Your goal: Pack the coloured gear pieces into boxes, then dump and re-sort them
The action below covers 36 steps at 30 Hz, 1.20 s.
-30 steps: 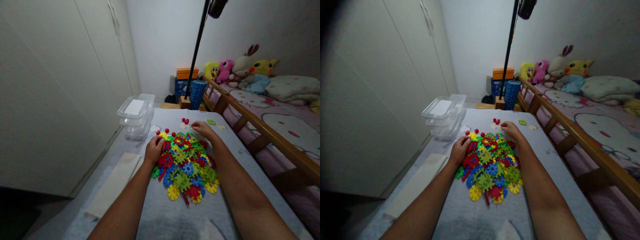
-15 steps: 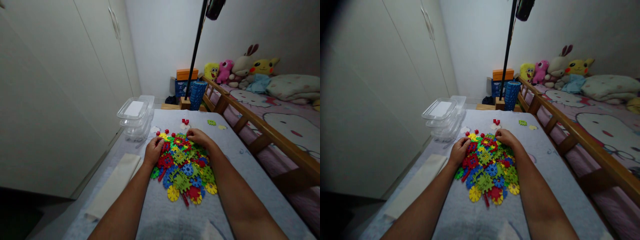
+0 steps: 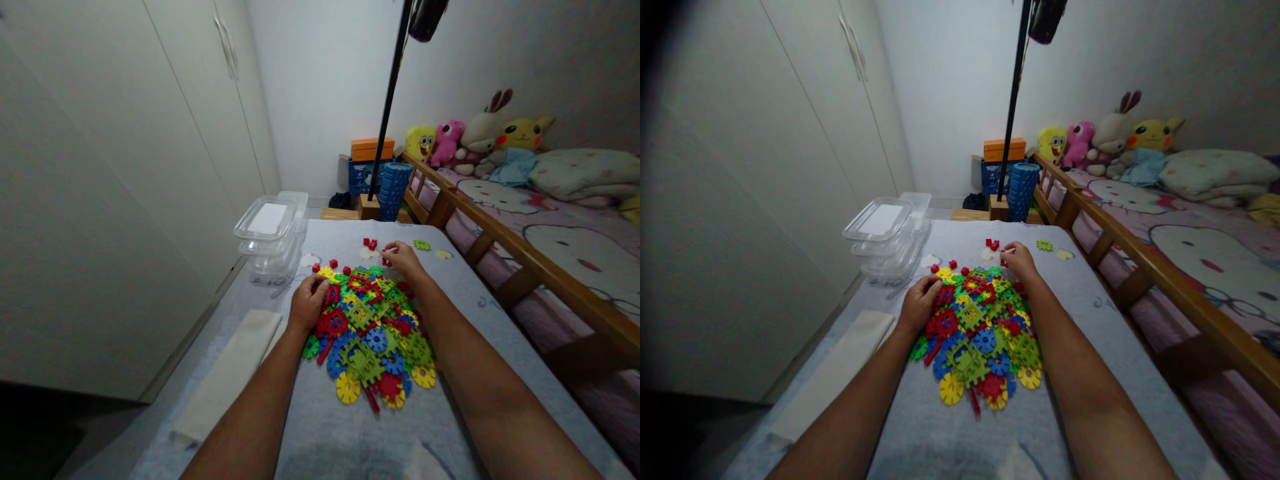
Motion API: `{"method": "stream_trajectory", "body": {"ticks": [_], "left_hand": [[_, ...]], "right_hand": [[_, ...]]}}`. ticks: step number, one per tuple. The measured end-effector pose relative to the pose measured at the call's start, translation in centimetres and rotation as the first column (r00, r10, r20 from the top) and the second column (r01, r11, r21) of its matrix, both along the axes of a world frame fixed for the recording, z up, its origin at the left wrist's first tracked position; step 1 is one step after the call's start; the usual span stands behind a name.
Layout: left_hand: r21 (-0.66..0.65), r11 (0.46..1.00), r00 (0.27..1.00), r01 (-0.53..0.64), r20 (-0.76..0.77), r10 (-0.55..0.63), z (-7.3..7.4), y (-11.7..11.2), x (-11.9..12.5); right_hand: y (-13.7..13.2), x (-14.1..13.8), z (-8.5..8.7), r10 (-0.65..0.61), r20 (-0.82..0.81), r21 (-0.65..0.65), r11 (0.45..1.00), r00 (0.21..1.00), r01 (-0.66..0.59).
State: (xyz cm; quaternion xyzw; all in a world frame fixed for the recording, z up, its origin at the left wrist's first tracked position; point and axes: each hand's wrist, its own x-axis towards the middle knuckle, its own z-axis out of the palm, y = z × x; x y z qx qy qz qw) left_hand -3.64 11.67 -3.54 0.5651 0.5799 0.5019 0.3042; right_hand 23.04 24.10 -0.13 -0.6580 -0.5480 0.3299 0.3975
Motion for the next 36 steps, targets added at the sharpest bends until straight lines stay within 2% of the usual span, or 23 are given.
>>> {"method": "stream_trajectory", "body": {"ticks": [2,7,11,15,20,24,27,30,32,36], "left_hand": [[-0.001,1.0,1.0,0.009,0.005,-0.009,0.0,0.0,0.0],[-0.013,1.0,1.0,0.006,0.022,-0.006,0.0,0.0,0.1],[-0.019,1.0,1.0,0.008,0.026,-0.008,-0.1,0.0,0.1],[-0.021,1.0,1.0,0.007,0.025,-0.006,0.1,0.0,0.1],[-0.006,1.0,1.0,0.0,0.018,0.001,0.3,0.0,0.1],[0.007,1.0,1.0,-0.009,0.02,0.008,0.4,-0.1,0.0],[0.013,1.0,0.999,-0.019,0.045,0.019,0.5,-0.1,0.0],[0.003,1.0,0.996,-0.02,0.092,0.019,0.5,-0.1,-0.1],[0.002,1.0,0.991,-0.018,0.13,0.018,0.4,0.0,-0.2],[0.012,1.0,0.985,-0.025,0.171,0.022,0.0,0.1,-0.3]], "right_hand": [[1.0,-0.3,-0.1,-0.072,0.003,-0.047,0.996,0.997,0.072],[3.7,-0.9,-0.5,-0.159,-0.035,-0.094,0.983,0.987,0.155],[4.9,-1.1,-1.0,-0.181,-0.135,-0.134,0.977,0.974,0.163],[4.8,-0.7,-1.4,-0.161,-0.222,-0.12,0.983,0.962,0.137],[3.9,-0.4,-1.3,-0.056,-0.26,-0.081,0.996,0.964,0.036],[2.5,-0.1,-0.5,0.037,-0.257,-0.035,0.998,0.966,-0.048],[0.7,1.1,0.3,0.052,-0.242,-0.002,0.999,0.969,-0.054],[-1.8,3.1,0.9,0.086,-0.127,0.008,0.996,0.988,-0.085],[-3.3,4.4,1.2,0.159,0.002,-0.007,0.987,0.987,-0.159],[-5.4,5.8,1.4,0.32,0.139,-0.158,0.941,0.937,-0.298]]}}
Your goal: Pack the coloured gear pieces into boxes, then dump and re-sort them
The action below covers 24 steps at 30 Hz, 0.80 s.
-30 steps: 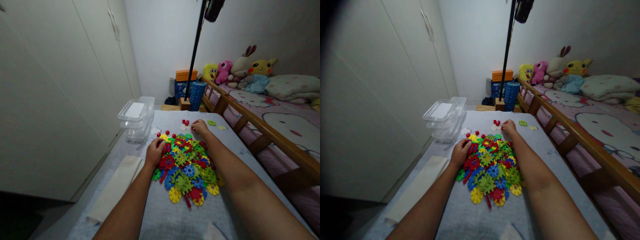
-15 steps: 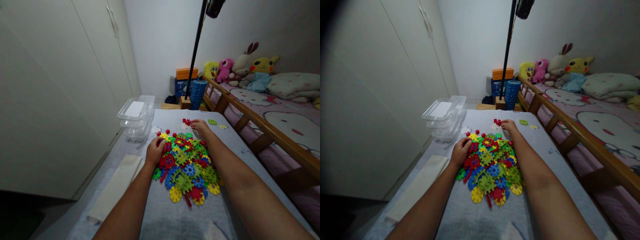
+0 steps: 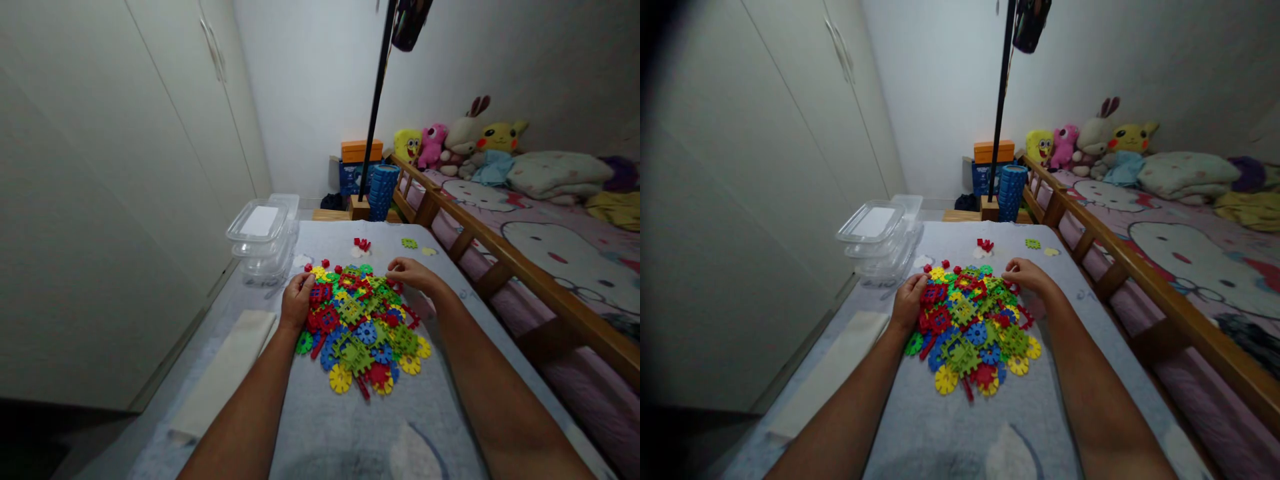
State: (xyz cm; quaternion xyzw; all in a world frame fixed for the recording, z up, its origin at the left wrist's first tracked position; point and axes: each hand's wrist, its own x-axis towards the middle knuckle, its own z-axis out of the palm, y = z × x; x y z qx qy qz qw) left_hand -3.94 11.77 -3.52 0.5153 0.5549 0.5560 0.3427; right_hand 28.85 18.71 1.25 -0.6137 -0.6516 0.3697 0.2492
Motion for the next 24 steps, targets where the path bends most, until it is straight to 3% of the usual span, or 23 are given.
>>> {"method": "stream_trajectory", "body": {"ticks": [4,8,15,20,24], "left_hand": [[0.001,1.0,1.0,0.005,-0.005,-0.005,-0.2,0.1,0.0],[-0.001,1.0,1.0,0.004,-0.022,-0.004,-0.1,0.0,0.0],[0.01,1.0,0.998,-0.011,-0.061,0.012,0.3,-0.1,0.1],[0.014,1.0,0.997,-0.008,-0.071,0.009,0.3,-0.1,0.0],[0.008,1.0,0.996,-0.007,-0.088,0.007,0.2,-0.1,0.0]], "right_hand": [[-0.5,0.2,0.0,0.09,0.027,-0.108,0.99,0.996,-0.087],[-0.1,0.5,0.0,0.107,0.035,-0.06,0.993,0.994,-0.105],[2.0,-0.5,-0.3,-0.021,0.002,0.167,0.986,1.0,0.02],[5.3,-2.8,-1.3,-0.212,0.131,0.31,0.937,0.968,0.163],[8.0,-3.9,-2.0,-0.284,0.174,0.341,0.916,0.943,0.213]]}}
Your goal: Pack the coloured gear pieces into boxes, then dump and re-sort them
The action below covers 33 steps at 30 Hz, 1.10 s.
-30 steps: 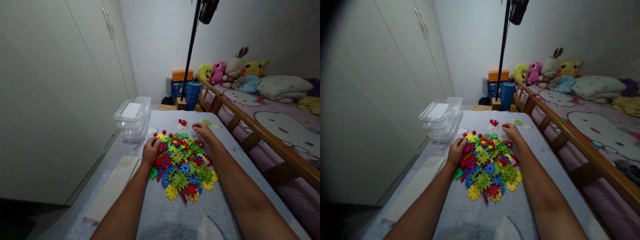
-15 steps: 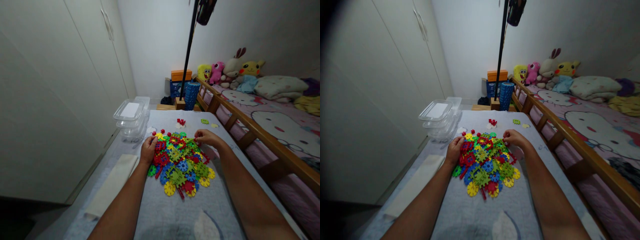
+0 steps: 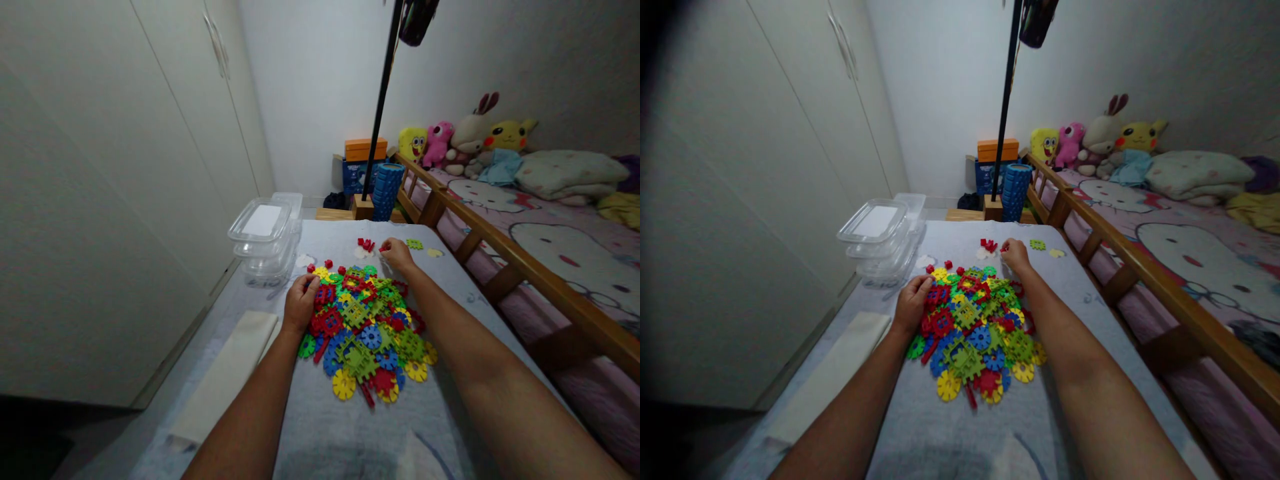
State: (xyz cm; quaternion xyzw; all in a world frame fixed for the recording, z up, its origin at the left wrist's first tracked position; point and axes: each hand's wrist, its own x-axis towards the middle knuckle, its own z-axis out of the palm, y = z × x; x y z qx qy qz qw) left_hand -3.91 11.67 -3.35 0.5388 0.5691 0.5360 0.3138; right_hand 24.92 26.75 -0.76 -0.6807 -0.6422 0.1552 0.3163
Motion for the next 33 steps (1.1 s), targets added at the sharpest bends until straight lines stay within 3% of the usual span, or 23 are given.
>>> {"method": "stream_trajectory", "body": {"ticks": [8,14,21,27,33], "left_hand": [[0.005,1.0,1.0,0.0,-0.005,0.0,0.1,-0.1,0.1],[0.017,1.0,1.0,-0.004,-0.005,0.004,0.1,-0.2,0.2],[0.012,1.0,1.0,-0.004,-0.003,0.004,0.0,-0.1,0.1],[0.017,1.0,1.0,-0.016,-0.001,0.016,0.0,0.0,0.2],[0.023,1.0,1.0,-0.003,-0.009,0.003,-0.2,0.0,0.1]], "right_hand": [[3.6,-1.7,-1.1,-0.034,-0.01,0.005,0.999,0.999,0.034],[4.4,-3.4,-0.8,-0.021,-0.052,-0.024,1.0,0.998,0.02],[0.7,-2.7,0.3,0.036,-0.038,-0.021,0.999,0.999,-0.037],[-3.4,-2.4,0.1,0.344,0.145,-0.187,0.93,0.928,-0.316],[-3.5,-2.3,-0.1,0.357,0.17,-0.231,0.92,0.918,-0.315]]}}
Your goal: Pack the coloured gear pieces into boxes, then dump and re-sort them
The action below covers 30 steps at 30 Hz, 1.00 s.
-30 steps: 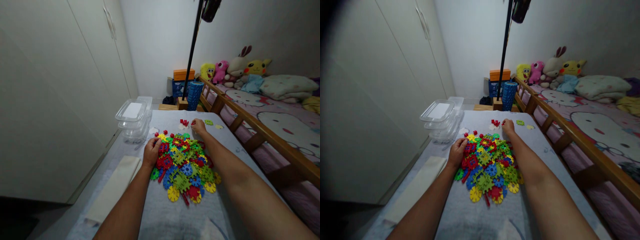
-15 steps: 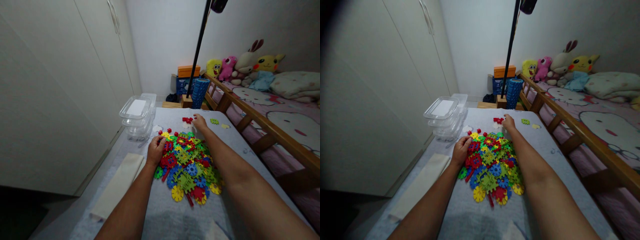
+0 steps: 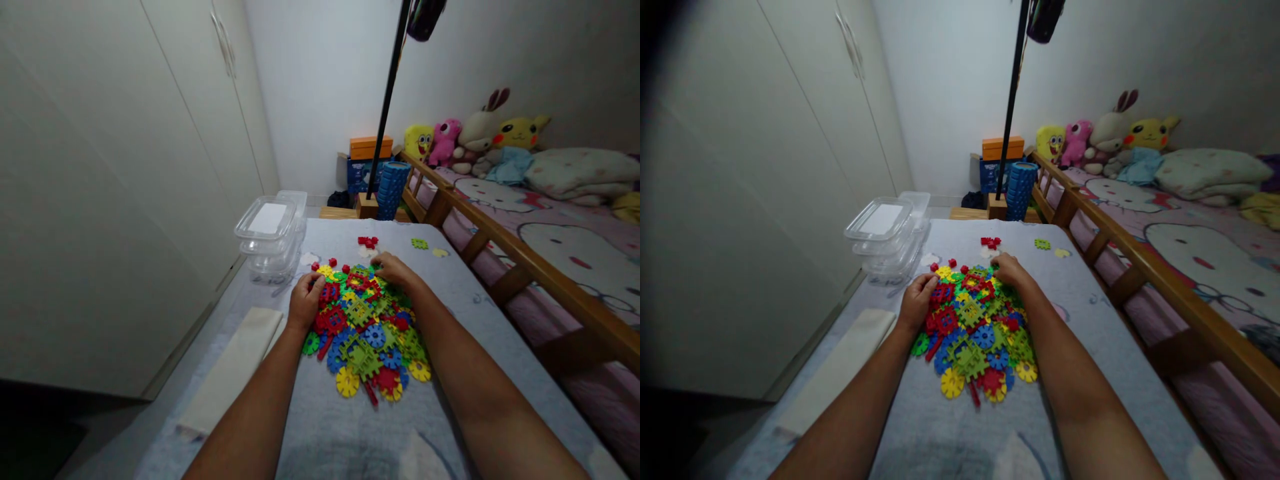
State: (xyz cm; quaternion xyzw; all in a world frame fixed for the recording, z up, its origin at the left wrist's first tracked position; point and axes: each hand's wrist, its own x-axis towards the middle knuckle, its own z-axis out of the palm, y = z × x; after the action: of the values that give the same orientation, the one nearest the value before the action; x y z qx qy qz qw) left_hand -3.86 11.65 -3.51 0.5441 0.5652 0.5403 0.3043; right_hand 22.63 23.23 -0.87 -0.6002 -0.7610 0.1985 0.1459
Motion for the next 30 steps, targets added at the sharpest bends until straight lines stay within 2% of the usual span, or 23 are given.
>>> {"method": "stream_trajectory", "body": {"ticks": [5,11,13,17,21,25,27,30], "left_hand": [[-0.002,1.0,1.0,-0.002,-0.005,0.002,0.0,0.1,0.0],[-0.004,1.0,1.0,0.009,-0.005,-0.009,0.0,0.1,0.0],[-0.004,1.0,1.0,0.007,-0.005,-0.007,0.1,0.0,0.0],[-0.008,1.0,1.0,0.013,-0.006,-0.013,0.1,0.1,0.0],[-0.016,1.0,1.0,0.014,-0.016,-0.015,-0.2,0.3,-0.1],[-0.018,1.0,0.999,0.017,-0.027,-0.018,-0.3,0.2,-0.1],[-0.021,1.0,1.0,0.017,-0.025,-0.018,-0.2,0.2,-0.1],[-0.019,1.0,1.0,0.014,-0.025,-0.014,-0.1,0.1,-0.1]], "right_hand": [[0.3,0.7,-0.6,-0.061,-0.067,0.001,0.998,0.996,0.061],[-0.9,2.5,-1.5,-0.118,-0.238,0.021,0.992,0.964,0.127],[-1.3,3.3,-1.7,-0.166,-0.359,0.015,0.983,0.918,0.184],[-2.1,5.5,-2.2,-0.281,-0.572,-0.033,0.947,0.771,0.32],[-2.7,7.1,-2.5,-0.321,-0.62,-0.042,0.925,0.716,0.378],[-2.8,7.0,-2.6,-0.345,-0.644,-0.073,0.916,0.683,0.394],[-2.7,6.2,-2.5,-0.341,-0.645,-0.078,0.92,0.684,0.385],[-2.6,4.9,-2.3,-0.315,-0.609,-0.045,0.93,0.727,0.365]]}}
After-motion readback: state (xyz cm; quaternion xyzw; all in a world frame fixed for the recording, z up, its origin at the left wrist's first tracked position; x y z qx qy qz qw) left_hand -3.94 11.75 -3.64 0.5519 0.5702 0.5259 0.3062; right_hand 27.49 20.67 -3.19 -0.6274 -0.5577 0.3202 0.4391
